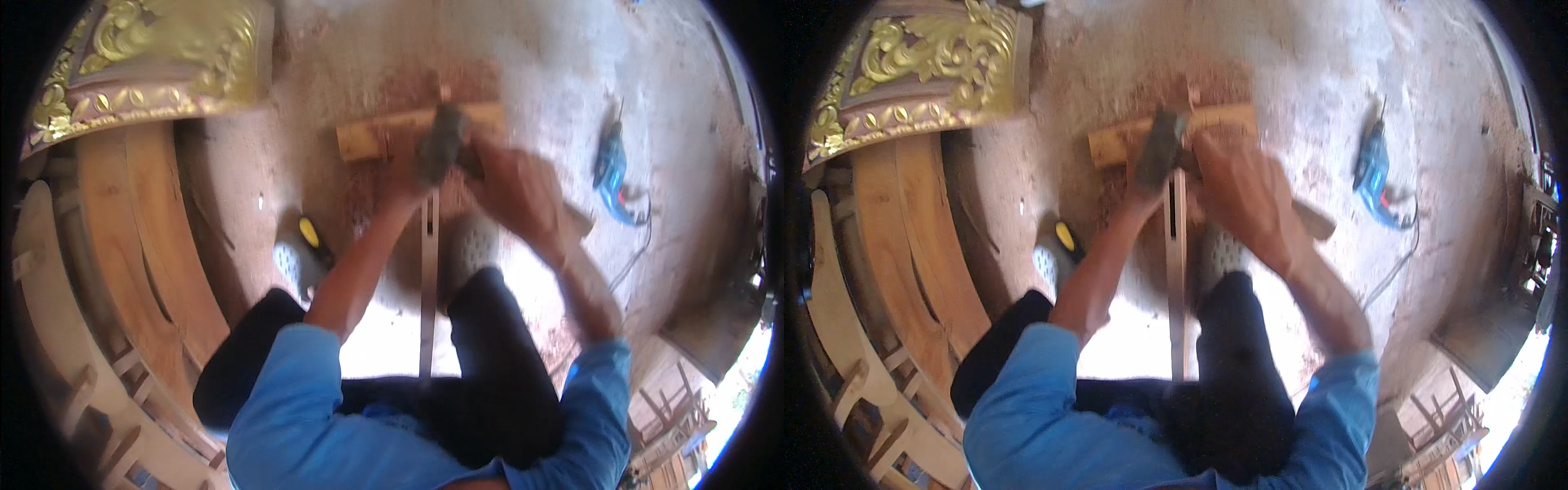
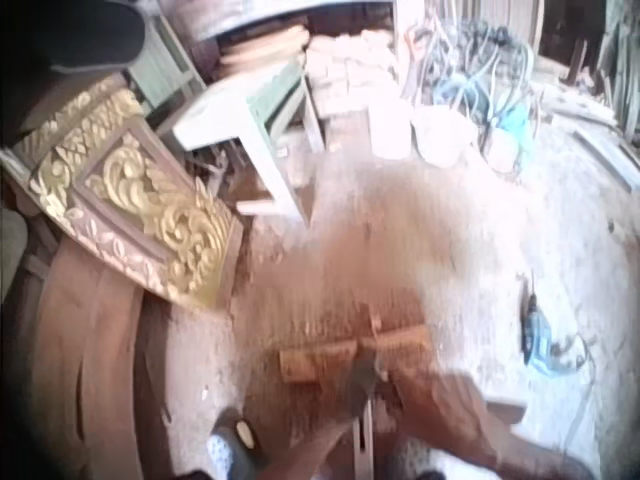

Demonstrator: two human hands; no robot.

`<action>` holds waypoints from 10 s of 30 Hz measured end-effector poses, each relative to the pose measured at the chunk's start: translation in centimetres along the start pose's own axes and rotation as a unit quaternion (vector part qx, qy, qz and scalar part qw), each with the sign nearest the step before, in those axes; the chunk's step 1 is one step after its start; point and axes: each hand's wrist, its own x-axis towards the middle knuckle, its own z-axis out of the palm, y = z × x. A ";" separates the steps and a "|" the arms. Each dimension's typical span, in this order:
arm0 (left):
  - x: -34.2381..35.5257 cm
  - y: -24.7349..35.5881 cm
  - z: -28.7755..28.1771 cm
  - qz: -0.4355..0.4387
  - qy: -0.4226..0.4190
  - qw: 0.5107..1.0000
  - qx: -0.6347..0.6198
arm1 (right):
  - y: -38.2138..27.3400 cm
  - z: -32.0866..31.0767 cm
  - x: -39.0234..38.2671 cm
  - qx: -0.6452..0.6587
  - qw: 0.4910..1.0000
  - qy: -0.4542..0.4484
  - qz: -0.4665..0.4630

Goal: The person sits on the floor and uses a chisel and hammer to carve a groove into a wooden plank. They then switch to a power drill to continue shaping the wood.

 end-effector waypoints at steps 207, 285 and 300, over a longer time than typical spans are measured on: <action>-3.1 -6.6 -11.2 0.089 0.050 0.902 0.420 | 34.1 18.9 -22.5 -0.020 0.893 0.104 0.437; -15.4 1.9 -3.8 -0.441 -0.057 0.895 0.026 | 22.8 10.2 -21.3 0.016 0.926 0.041 0.374; -38.8 27.9 -18.5 -0.684 0.068 0.704 0.178 | 37.0 8.7 -6.8 -0.190 0.866 0.186 0.423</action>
